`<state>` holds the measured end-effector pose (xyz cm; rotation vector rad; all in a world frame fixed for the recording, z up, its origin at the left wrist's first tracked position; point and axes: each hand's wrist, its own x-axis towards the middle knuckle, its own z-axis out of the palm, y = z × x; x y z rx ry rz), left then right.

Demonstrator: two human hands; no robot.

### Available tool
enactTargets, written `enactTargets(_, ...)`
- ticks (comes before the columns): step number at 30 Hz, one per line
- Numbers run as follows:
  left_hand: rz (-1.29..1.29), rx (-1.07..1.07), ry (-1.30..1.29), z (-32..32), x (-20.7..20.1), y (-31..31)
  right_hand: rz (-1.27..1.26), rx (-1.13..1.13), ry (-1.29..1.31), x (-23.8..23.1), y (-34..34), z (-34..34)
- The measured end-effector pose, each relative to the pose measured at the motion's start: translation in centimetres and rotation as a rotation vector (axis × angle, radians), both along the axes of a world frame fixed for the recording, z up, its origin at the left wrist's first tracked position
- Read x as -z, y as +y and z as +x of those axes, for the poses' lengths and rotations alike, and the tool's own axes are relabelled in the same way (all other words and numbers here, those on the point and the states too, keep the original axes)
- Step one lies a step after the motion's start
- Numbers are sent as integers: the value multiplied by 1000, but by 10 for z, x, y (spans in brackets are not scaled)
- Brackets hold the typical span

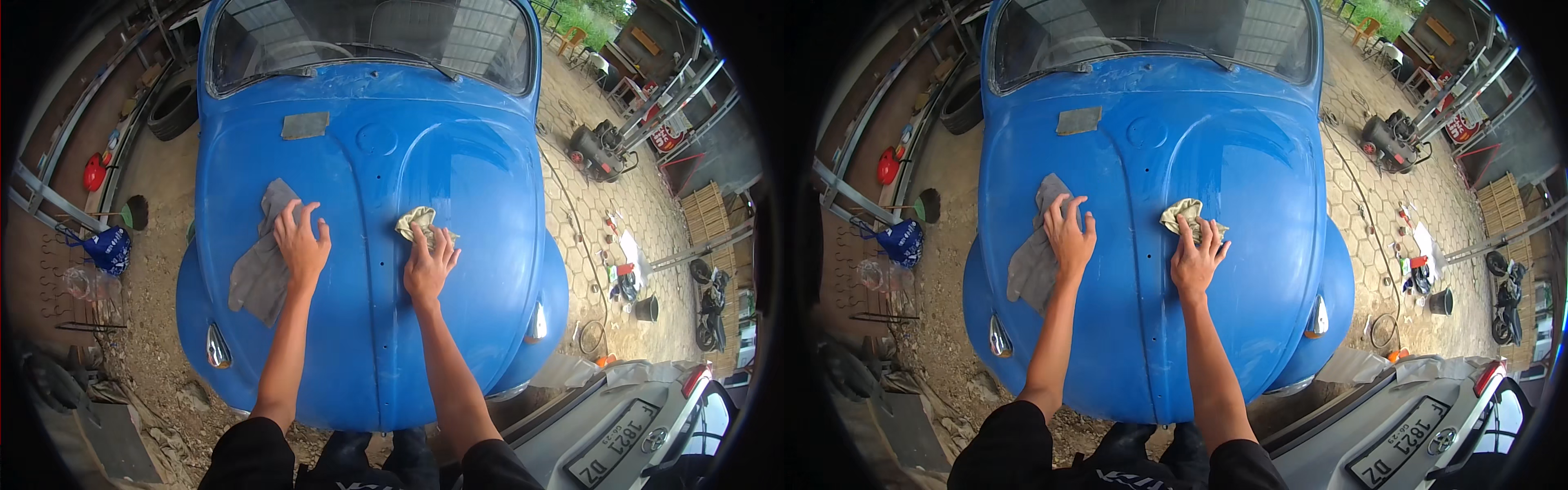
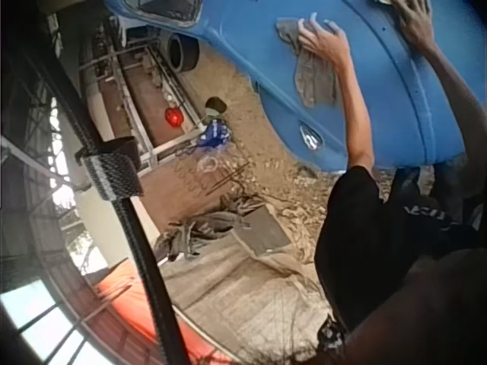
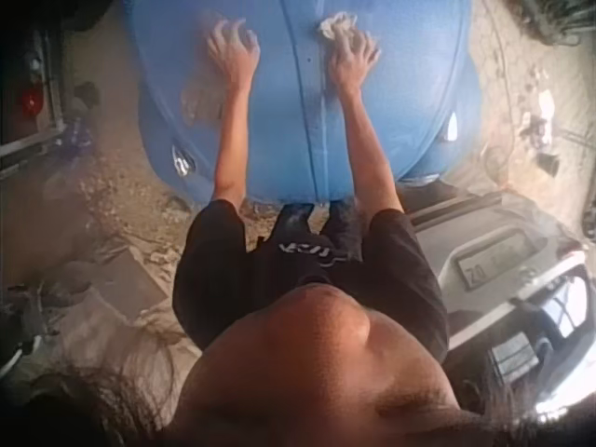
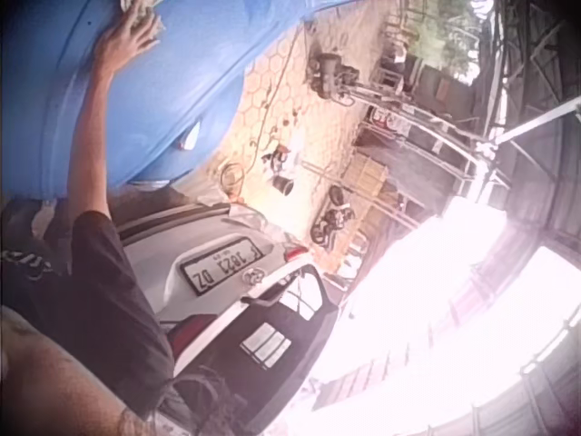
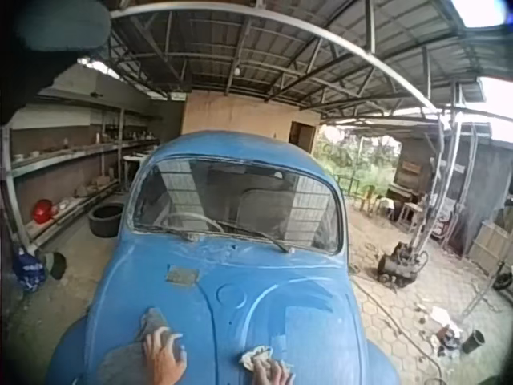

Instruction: The person sands the hood of a car using sandpaper, wipes down the surface with cloths, and feels the surface by hand before sanding it again.

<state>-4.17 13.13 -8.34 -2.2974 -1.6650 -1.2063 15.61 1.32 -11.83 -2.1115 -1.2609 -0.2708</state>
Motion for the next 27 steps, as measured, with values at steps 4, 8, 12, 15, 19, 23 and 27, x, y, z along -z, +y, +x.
enactTargets(4, -247, -317, 124, -76, 16, -61, 71, -77, -2, -4, -11, 13)
enactTargets(8, -844, -165, -114, -161, 8, -53, -216, -91, 228, -32, -52, -22)
enactTargets(12, -978, -175, -271, -182, 23, -84, -468, -177, 137, -28, -103, -58)
enactTargets(15, -1021, -106, -525, -144, -13, -129, -359, -246, 213, -4, -128, -45)
enactTargets(19, -970, 208, -781, -151, -10, -166, -193, -369, 597, -15, -128, -26)
enactTargets(23, -962, 241, -900, -163, -3, -199, -131, -291, 491, -41, -140, -52)
enactTargets(27, -1019, 359, -1290, -112, -71, -230, -188, -292, 675, -31, -148, -63)
